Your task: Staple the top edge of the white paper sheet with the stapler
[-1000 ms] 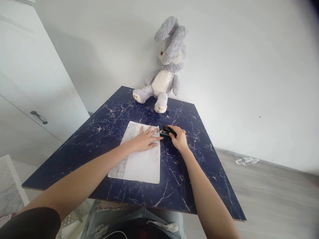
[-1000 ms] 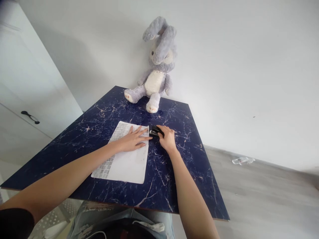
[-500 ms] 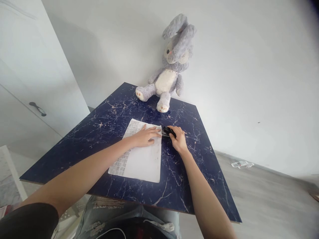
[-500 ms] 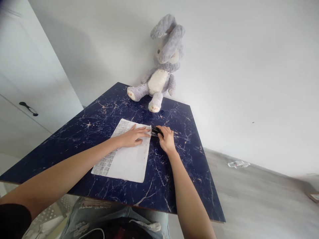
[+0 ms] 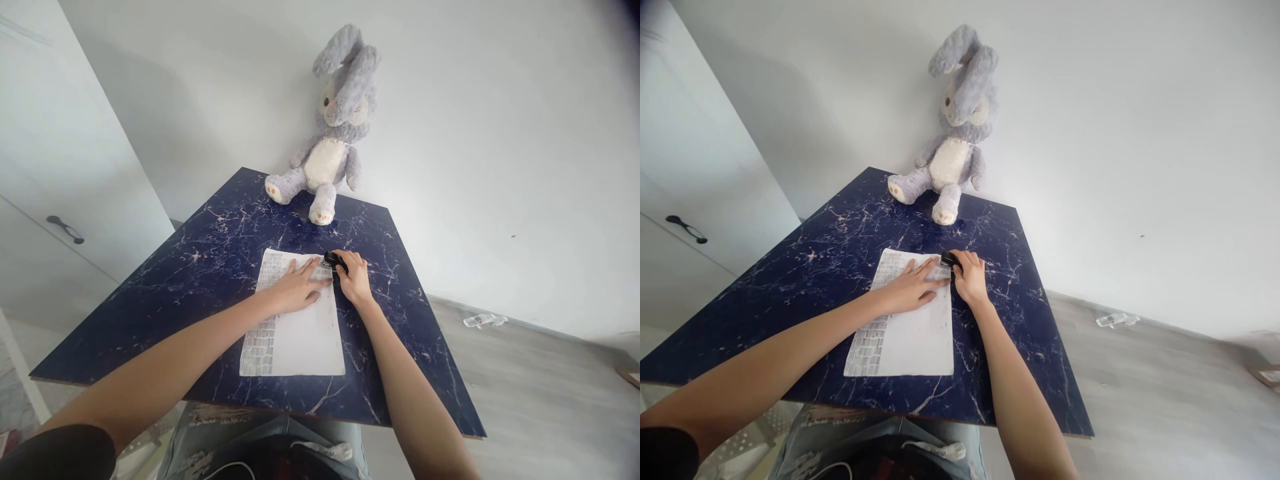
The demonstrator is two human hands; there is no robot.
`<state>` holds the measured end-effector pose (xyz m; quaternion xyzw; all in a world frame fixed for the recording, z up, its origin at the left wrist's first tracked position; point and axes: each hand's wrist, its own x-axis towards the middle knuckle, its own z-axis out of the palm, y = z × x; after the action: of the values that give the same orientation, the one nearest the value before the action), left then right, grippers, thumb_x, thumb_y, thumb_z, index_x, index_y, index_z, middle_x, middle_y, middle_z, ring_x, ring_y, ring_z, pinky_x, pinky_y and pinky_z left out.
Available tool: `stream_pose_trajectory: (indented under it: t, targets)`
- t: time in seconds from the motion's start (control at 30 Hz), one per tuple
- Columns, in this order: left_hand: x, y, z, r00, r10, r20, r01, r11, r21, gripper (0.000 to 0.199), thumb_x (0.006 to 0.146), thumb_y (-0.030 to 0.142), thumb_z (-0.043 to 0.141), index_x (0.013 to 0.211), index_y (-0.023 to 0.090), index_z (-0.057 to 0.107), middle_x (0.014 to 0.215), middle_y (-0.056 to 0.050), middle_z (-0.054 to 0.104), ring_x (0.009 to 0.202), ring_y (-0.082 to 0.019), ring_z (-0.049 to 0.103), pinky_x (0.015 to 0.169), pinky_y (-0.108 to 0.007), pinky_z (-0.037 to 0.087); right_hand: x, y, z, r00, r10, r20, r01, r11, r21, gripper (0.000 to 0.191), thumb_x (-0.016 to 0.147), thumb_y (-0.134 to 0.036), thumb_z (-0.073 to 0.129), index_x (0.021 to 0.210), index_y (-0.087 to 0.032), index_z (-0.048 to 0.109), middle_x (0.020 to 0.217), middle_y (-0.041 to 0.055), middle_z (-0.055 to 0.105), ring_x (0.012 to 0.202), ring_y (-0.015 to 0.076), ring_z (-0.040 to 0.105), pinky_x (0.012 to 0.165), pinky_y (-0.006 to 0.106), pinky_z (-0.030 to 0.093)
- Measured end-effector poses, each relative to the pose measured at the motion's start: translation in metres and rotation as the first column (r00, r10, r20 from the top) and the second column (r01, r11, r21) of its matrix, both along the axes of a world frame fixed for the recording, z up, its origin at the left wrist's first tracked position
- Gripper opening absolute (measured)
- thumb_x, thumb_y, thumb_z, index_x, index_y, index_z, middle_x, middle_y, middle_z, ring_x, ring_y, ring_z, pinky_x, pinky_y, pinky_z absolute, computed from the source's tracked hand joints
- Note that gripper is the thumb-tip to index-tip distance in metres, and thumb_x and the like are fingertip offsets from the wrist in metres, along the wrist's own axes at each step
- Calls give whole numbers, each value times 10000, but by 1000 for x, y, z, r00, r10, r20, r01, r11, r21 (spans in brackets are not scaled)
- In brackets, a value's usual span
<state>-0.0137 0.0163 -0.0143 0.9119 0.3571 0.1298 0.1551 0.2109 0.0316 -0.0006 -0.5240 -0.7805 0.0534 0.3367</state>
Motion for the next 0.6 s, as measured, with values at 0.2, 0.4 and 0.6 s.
stream_pose_trajectory:
  t: [0.2, 0.4, 0.6]
  targets:
    - [-9, 9, -2, 999, 41, 17, -41, 999, 23, 561, 1031, 461, 551, 1579, 369, 480, 1782, -70, 112, 1607, -440, 169, 1258, -656, 184, 1, 1, 1, 999, -33, -42, 32, 999, -15, 402, 925, -159, 465, 1265, -249, 659, 1216, 78, 718, 1114, 303, 581, 1002, 485, 430]
    - [-2, 4, -6, 999, -30, -21, 29, 1000, -12, 566, 1059, 463, 491, 1614, 379, 421, 1786, -52, 64, 1634, -408, 49, 1283, -660, 77, -8, 1, 1, 996, -85, 1, 85, 996, 3, 310, 1051, -408, 468, 1255, -256, 644, 1202, 86, 716, 1091, 304, 586, 1007, 465, 405]
    - [3, 2, 0, 999, 29, -45, -31, 999, -28, 576, 1049, 523, 502, 1611, 436, 410, 1785, -2, -35, 1620, -458, -31, 1263, -709, 38, -13, 1, 2, 986, -167, 18, 167, 986, 14, 418, 1118, -466, 310, 1059, -240, 656, 1062, 66, 736, 998, 261, 607, 958, 400, 390]
